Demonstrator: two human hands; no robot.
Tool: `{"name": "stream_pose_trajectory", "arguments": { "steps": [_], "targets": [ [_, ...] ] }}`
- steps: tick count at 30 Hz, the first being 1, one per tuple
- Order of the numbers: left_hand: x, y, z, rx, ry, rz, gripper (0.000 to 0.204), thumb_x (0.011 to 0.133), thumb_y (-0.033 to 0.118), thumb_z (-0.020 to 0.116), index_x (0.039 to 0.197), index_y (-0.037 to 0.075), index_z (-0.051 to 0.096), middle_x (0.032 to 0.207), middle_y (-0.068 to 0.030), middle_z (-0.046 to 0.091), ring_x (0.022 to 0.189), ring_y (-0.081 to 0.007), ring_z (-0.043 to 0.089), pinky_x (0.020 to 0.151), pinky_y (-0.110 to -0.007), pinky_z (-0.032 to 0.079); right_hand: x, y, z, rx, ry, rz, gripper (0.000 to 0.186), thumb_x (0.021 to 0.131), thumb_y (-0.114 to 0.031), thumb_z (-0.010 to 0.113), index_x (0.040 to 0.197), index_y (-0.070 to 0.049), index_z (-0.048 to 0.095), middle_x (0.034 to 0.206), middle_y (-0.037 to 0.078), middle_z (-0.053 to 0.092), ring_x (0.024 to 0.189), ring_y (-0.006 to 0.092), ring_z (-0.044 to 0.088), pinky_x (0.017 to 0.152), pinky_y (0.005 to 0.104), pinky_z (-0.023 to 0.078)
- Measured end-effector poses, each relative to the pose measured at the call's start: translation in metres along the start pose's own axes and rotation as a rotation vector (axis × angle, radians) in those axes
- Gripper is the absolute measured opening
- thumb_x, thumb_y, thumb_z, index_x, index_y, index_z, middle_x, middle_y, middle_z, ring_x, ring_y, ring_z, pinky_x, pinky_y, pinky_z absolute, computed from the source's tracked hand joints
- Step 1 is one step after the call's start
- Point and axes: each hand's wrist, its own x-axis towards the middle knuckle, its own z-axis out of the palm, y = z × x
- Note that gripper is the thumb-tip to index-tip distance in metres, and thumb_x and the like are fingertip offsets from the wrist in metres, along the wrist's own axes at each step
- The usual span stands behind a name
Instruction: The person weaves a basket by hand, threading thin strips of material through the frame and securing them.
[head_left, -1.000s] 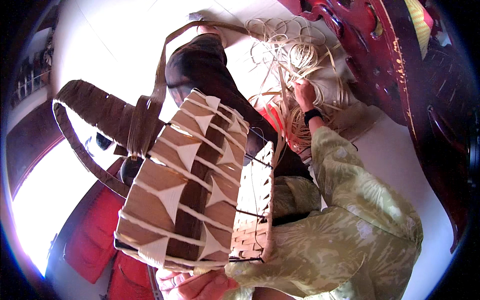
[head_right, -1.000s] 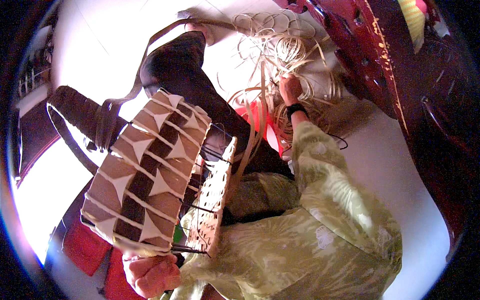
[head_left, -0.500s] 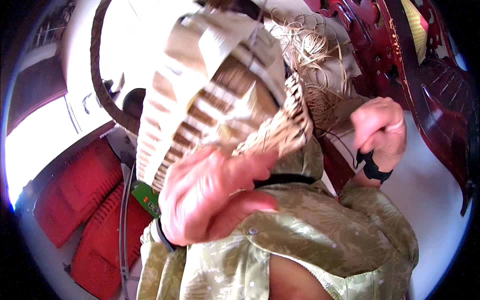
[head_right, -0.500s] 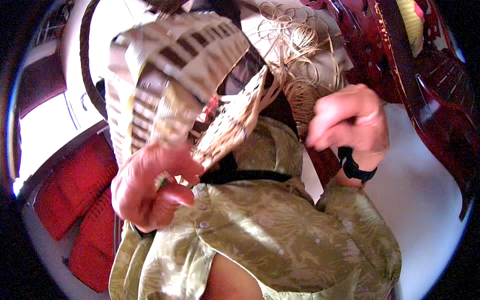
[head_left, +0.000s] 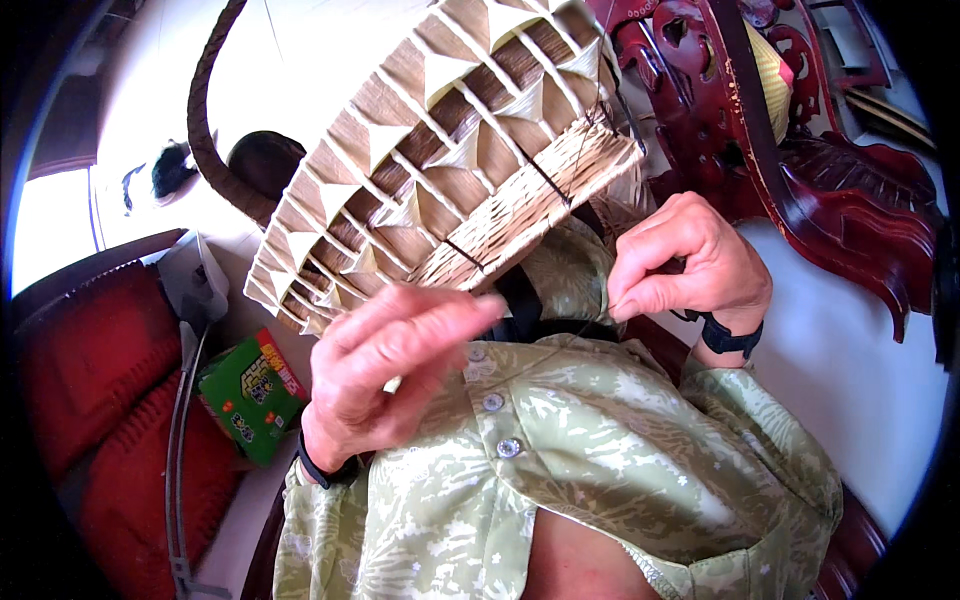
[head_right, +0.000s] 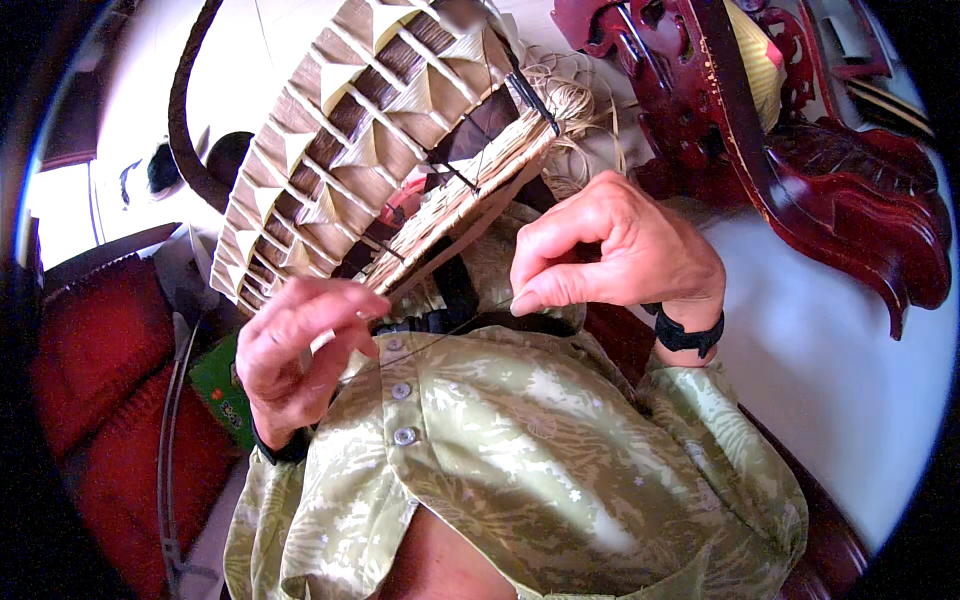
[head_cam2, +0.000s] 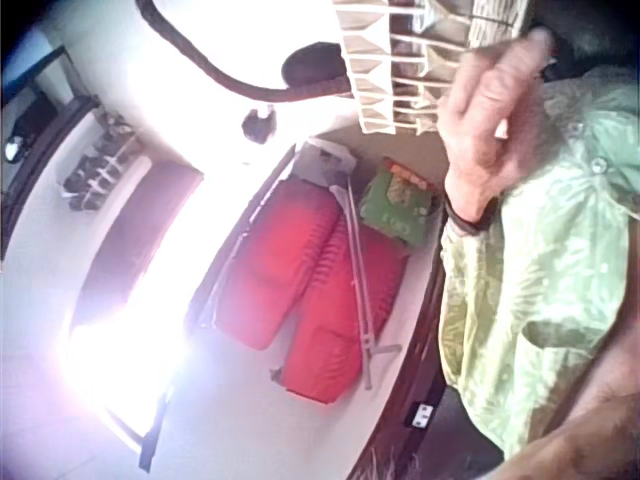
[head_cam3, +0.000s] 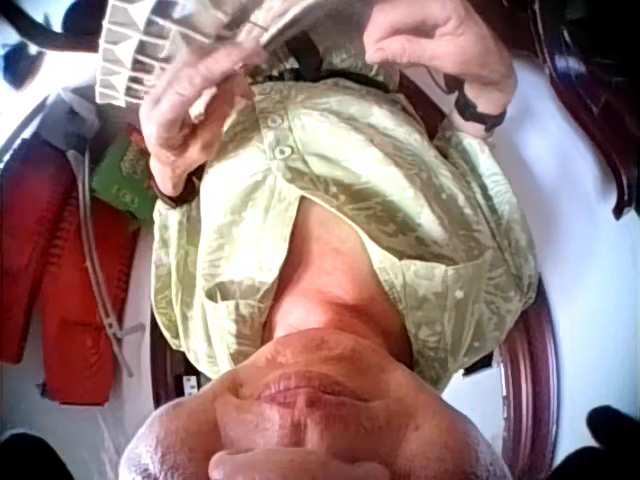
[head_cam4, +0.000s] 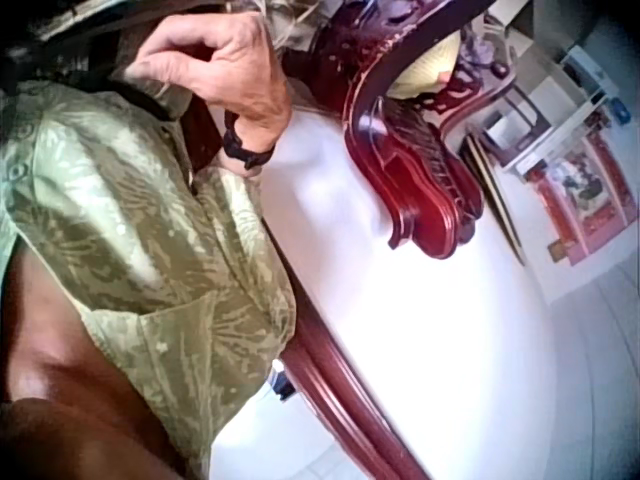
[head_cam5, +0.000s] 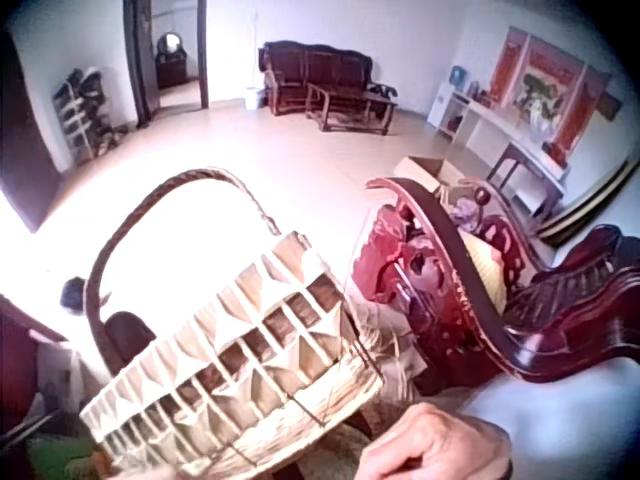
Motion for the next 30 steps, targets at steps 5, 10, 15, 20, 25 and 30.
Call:
{"name": "stream_pose_trajectory", "arguments": {
  "steps": [5,10,15,20,25,30],
  "targets": [
    [-0.004,-0.001,-0.001,-0.038,-0.094,0.050,0.022,0.081,-0.008,0.070,0.101,-0.002,0.071,0.091,-0.0141,0.072,0.075,-0.0220,0.071,0.064,-0.031,0.056,-0.002,0.007,0.017,-0.124,0.085,0.112,0.015,0.085,-0.013,0.077,0.083,0.000,0.070,0.072,0.006,0.069,0.062,0.0111,0.063,0.057,0.0255,0.046],
    [-0.015,-0.010,0.008,-0.061,0.057,0.026,0.021,0.079,-0.018,0.059,0.093,-0.004,0.064,0.088,-0.0143,0.073,0.062,-0.0194,0.068,0.055,-0.029,0.054,-0.001,0.003,0.028,-0.276,0.225,0.179,0.019,0.080,-0.018,0.082,0.089,-0.004,0.072,0.074,0.004,0.064,0.061,0.0096,0.058,0.058,0.0270,0.045],
    [-0.001,-0.006,0.013,0.021,0.035,0.023,0.022,0.079,-0.019,0.059,0.097,-0.006,0.065,0.086,-0.0128,0.072,0.057,-0.0168,0.066,0.053,-0.028,0.052,0.027,-0.015,0.060,-0.643,0.585,-0.308,0.034,0.069,-0.021,0.088,0.097,-0.005,0.074,0.085,0.006,0.065,0.074,0.0188,0.061,0.063,0.0302,0.049],
    [-0.005,-0.007,0.016,0.058,0.162,0.012,0.022,0.082,-0.017,0.063,0.101,-0.007,0.065,0.081,-0.0096,0.069,0.055,-0.0145,0.065,0.051,-0.026,0.049,0.044,-0.006,0.095,-0.485,0.629,-0.350,0.029,0.073,-0.007,0.083,0.096,-0.003,0.067,0.084,0.009,0.066,0.077,0.0262,0.067,0.067,0.0358,0.054],
    [-0.011,-0.014,0.018,0.044,0.232,-0.045,0.019,0.088,-0.014,0.062,0.105,-0.007,0.065,0.084,-0.0104,0.069,0.057,-0.0126,0.064,0.052,-0.024,0.049,0.046,-0.006,0.091,-0.407,0.600,-0.297,0.020,0.079,-0.005,0.078,0.097,-0.005,0.068,0.087,0.011,0.070,0.078,0.0268,0.071,0.066,0.0351,0.056],
    [-0.019,-0.020,0.010,-0.055,0.320,-0.405,0.014,0.097,-0.003,0.057,0.109,-0.003,0.064,0.084,-0.0079,0.069,0.058,-0.0088,0.061,0.052,-0.022,0.048,0.042,-0.005,0.062,-0.744,0.679,-0.079,0.016,0.088,-0.001,0.068,0.102,-0.004,0.074,0.082,0.011,0.073,0.065,0.0162,0.069,0.057,0.0255,0.050]
  ]
}}
